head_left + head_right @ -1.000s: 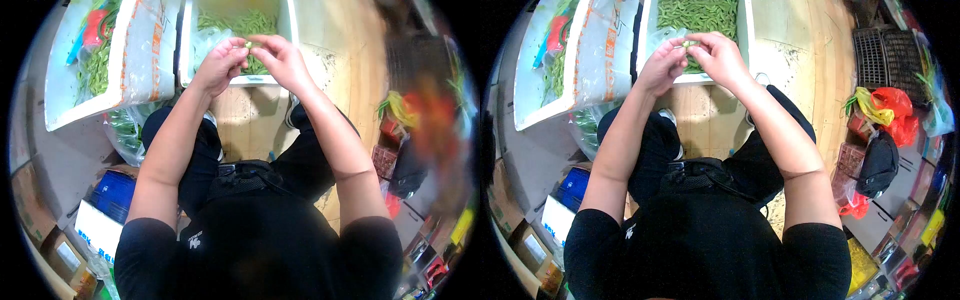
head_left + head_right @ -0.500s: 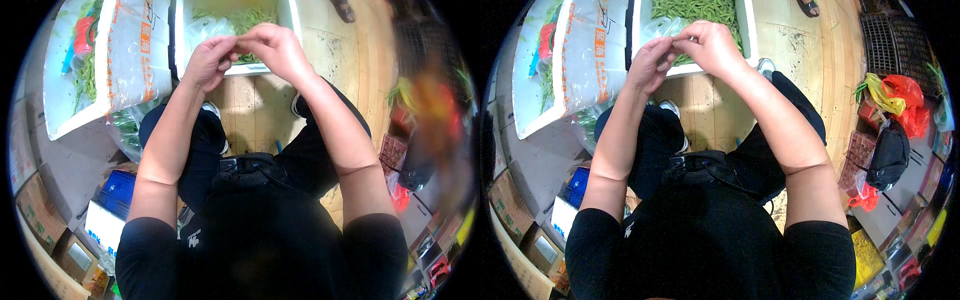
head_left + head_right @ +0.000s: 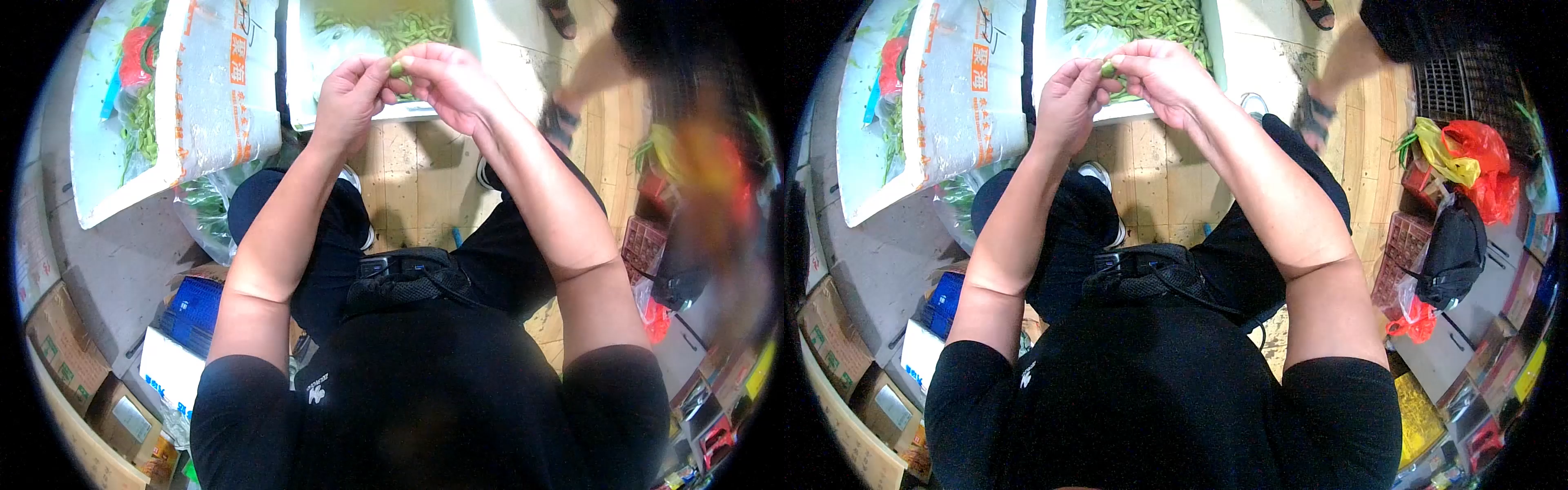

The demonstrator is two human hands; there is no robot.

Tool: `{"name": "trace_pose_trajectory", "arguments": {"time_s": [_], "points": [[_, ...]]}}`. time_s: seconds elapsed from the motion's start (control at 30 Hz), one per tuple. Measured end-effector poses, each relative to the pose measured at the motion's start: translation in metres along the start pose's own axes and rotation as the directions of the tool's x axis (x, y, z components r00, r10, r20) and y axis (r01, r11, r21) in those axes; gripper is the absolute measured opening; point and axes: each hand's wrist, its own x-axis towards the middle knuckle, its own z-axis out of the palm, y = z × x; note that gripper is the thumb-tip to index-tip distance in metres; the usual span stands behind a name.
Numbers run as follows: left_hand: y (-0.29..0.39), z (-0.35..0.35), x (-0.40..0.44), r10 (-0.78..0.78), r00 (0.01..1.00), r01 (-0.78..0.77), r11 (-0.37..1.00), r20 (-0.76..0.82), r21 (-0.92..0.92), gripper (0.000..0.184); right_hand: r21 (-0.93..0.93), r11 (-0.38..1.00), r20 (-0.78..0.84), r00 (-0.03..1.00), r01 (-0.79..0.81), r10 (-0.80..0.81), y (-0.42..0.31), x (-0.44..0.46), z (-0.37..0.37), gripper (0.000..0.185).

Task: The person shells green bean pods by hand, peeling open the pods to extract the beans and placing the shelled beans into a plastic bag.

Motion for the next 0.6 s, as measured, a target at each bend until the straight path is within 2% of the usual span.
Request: {"name": "trace_pose_trajectory", "arguments": {"time_s": [0.17, 0.27, 0.4, 0.47, 0.57, 0.6], "points": [[-0.003, 0.0, 0.001, 0.027, 1.0, -0.027, 1.0, -0.016, 0.002, 0.013, 0.085, 0.996, -0.041, 0.999, -0.032, 0.036, 0.004, -0.001, 0.007, 0.012], [-0.004, 0.0, 0.001, 0.048, 0.999, -0.047, 0.998, -0.022, 0.033, 0.013, 0.054, 0.999, -0.103, 0.995, -0.005, 0.011, 0.009, 0.0, 0.012, 0.013], [-0.003, 0.003, 0.0, 0.08, 0.996, -0.077, 0.995, -0.049, 0.058, 0.013, 0.176, 0.984, -0.072, 0.996, -0.037, 0.05, 0.008, 0.0, 0.012, 0.012], [-0.006, 0.002, 0.001, 0.106, 0.993, -0.101, 0.991, -0.052, 0.091, 0.013, 0.257, 0.964, -0.03, 0.996, -0.07, 0.08, 0.015, 0.006, 0.004, 0.013], [-0.008, 0.001, 0.001, 0.144, 0.986, -0.127, 0.973, -0.08, 0.191, 0.012, 0.323, 0.945, -0.066, 0.995, -0.054, 0.08, 0.016, 0.007, 0.006, 0.011], [-0.007, 0.002, 0.0, 0.158, 0.983, -0.133, 0.964, -0.093, 0.232, 0.012, 0.251, 0.968, -0.111, 0.993, -0.007, 0.036, 0.016, 0.007, 0.005, 0.012]]}}
